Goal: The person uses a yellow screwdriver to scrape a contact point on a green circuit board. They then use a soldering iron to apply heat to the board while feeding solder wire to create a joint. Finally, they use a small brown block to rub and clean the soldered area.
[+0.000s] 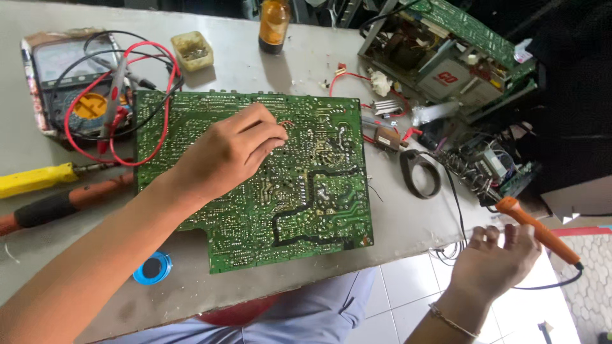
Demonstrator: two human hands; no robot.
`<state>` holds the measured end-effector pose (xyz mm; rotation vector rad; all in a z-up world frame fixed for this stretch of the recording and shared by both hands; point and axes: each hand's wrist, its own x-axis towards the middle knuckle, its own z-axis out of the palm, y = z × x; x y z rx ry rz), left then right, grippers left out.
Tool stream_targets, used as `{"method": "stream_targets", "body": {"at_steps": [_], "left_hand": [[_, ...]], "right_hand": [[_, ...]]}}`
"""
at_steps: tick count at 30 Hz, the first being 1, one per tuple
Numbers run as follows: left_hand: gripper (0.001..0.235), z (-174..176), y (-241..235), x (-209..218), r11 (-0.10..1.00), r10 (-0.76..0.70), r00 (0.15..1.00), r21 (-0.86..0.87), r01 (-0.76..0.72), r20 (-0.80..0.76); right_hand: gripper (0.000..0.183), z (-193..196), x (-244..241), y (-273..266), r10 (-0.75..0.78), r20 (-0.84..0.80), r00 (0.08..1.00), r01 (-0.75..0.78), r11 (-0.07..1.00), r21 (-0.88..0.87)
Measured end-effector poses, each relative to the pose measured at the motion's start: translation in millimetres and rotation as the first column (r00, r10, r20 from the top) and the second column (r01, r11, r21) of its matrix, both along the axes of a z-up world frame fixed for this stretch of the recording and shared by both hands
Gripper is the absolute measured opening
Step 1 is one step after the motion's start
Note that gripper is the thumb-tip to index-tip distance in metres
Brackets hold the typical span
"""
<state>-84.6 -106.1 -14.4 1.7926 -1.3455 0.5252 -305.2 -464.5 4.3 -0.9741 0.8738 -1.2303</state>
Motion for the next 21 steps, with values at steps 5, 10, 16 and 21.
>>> {"method": "stream_targets", "body": {"at_steps": [5, 10, 16, 21], "left_hand": [[0.010, -2, 1, 2, 0.999, -0.020, 0.998, -0.026, 0.018, -0.058], [0.009, -2, 2, 0, 1.000, -0.005, 0.999, -0.023, 0.004, -0.050], [0.009, -7, 1, 2, 0.999, -0.027, 0.996, -0.028, 0.025, -0.082], [0.008, -5, 1, 3, 0.999, -0.032, 0.997, -0.046, 0.028, -0.074]], "right_hand": [[0.027, -21, -3, -40, -0.125, 0.057, 0.991, 0.130, 0.987, -0.099], [0.016, -40, -18, -67, -0.098, -0.117, 0.988, 0.036, 0.894, -0.447], [0.026, -41, -26, -76, -0.005, 0.005, 1.000, 0.007, 0.905, -0.425], [0.022, -40, -26, -79, -0.022, -0.066, 0.998, -0.017, 0.839, -0.544]]}}
